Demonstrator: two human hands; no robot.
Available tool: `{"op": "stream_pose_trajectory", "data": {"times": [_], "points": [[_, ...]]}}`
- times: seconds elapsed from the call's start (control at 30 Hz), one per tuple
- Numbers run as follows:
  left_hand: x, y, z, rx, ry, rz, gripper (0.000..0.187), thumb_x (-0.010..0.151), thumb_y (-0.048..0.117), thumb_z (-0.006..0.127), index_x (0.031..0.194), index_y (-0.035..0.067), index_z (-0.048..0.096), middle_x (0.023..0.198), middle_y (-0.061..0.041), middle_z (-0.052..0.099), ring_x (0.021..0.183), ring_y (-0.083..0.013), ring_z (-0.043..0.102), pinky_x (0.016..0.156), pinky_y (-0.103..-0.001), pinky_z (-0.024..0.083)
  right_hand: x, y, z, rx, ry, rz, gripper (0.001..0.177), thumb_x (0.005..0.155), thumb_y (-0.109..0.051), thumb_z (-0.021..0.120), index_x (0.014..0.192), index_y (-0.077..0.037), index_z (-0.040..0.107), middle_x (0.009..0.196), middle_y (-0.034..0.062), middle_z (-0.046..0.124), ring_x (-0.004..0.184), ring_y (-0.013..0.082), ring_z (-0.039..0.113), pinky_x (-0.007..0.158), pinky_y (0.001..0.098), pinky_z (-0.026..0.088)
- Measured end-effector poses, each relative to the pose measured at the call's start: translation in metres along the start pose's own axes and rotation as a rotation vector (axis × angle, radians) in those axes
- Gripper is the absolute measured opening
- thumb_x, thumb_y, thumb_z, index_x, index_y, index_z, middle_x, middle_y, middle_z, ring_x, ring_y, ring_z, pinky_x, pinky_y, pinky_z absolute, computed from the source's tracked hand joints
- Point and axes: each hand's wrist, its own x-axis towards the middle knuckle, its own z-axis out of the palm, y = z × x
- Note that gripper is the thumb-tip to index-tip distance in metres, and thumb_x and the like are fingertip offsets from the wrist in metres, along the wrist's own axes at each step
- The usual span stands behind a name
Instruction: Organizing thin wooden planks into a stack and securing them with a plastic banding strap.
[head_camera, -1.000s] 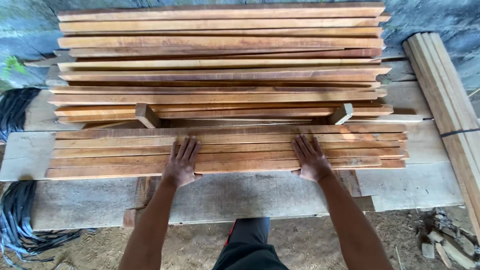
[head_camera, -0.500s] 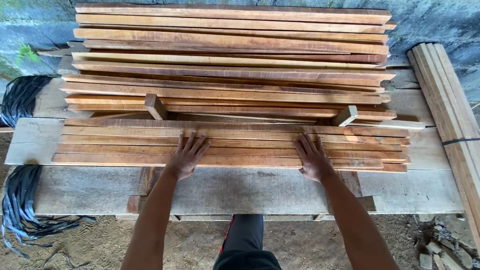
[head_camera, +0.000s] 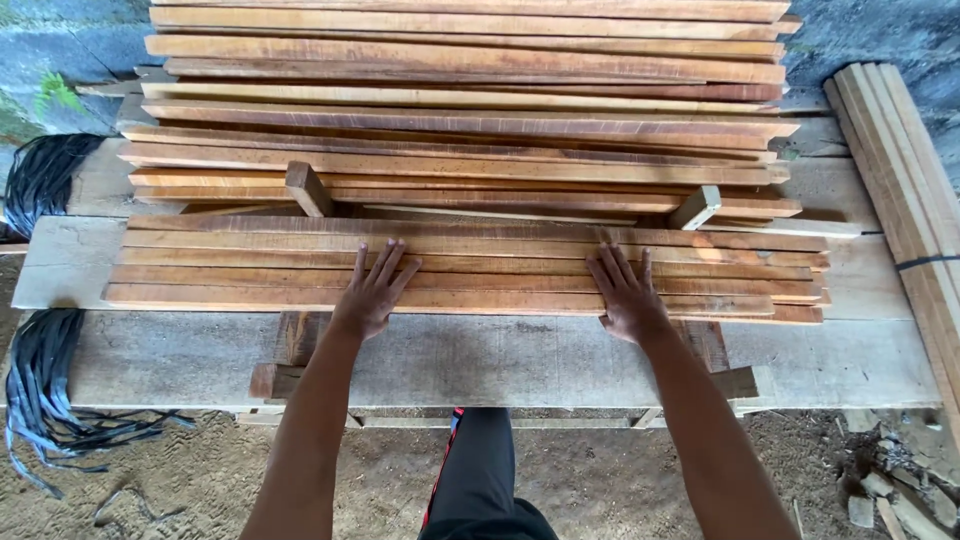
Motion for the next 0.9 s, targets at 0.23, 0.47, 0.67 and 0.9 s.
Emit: {"op": "stream_pose_trajectory", "data": {"times": [0.23, 0.47, 0.67, 0.9], "points": [[-0.01, 0.007, -0.02, 0.017, -0.002, 0.01, 0.119, 0.069, 0.015, 0.088, 0.164, 0.026, 0.019, 0.173, -0.014, 0.012, 0.161, -0.029, 0.014, 0.129, -0.06, 0.008, -0.008, -0.005, -0.006, 0.054, -0.022, 0.046, 0.132, 0.047, -0.027, 0.091, 0.163, -0.012, 0.029, 0.173, 0.0204, 0.019, 0.159, 0.0369, 0.02, 0.122, 0.0778, 0.01], [-0.032, 0.017, -0.025, -0.052, 0.058, 0.024, 0.105, 0.078, 0.01, 0.079, 0.164, 0.024, 0.02, 0.172, -0.014, 0.012, 0.161, -0.0279, 0.014, 0.128, -0.059, 0.01, -0.025, -0.015, -0.009, 0.062, -0.057, 0.051, 0.129, 0.052, -0.027, 0.088, 0.164, -0.013, 0.025, 0.173, 0.0203, 0.015, 0.161, 0.0359, 0.015, 0.122, 0.076, 0.01], [-0.048, 0.027, -0.03, -0.051, 0.131, 0.042, 0.102, 0.075, 0.009, 0.081, 0.161, 0.022, 0.028, 0.171, -0.014, 0.018, 0.16, -0.0279, 0.018, 0.128, -0.057, 0.015, -0.036, -0.019, -0.007, 0.071, -0.066, 0.054, 0.134, 0.051, -0.028, 0.089, 0.165, -0.015, 0.021, 0.174, 0.0188, 0.012, 0.161, 0.0345, 0.012, 0.124, 0.0737, 0.007], [-0.064, 0.034, -0.024, -0.026, 0.251, 0.071, 0.11, 0.061, 0.008, 0.087, 0.157, 0.018, 0.035, 0.167, -0.015, 0.027, 0.157, -0.0303, 0.027, 0.126, -0.052, 0.025, -0.048, -0.027, -0.016, 0.088, -0.035, 0.035, 0.135, 0.05, -0.027, 0.09, 0.165, -0.012, 0.022, 0.173, 0.0199, 0.015, 0.16, 0.0347, 0.015, 0.127, 0.0693, 0.007]]}}
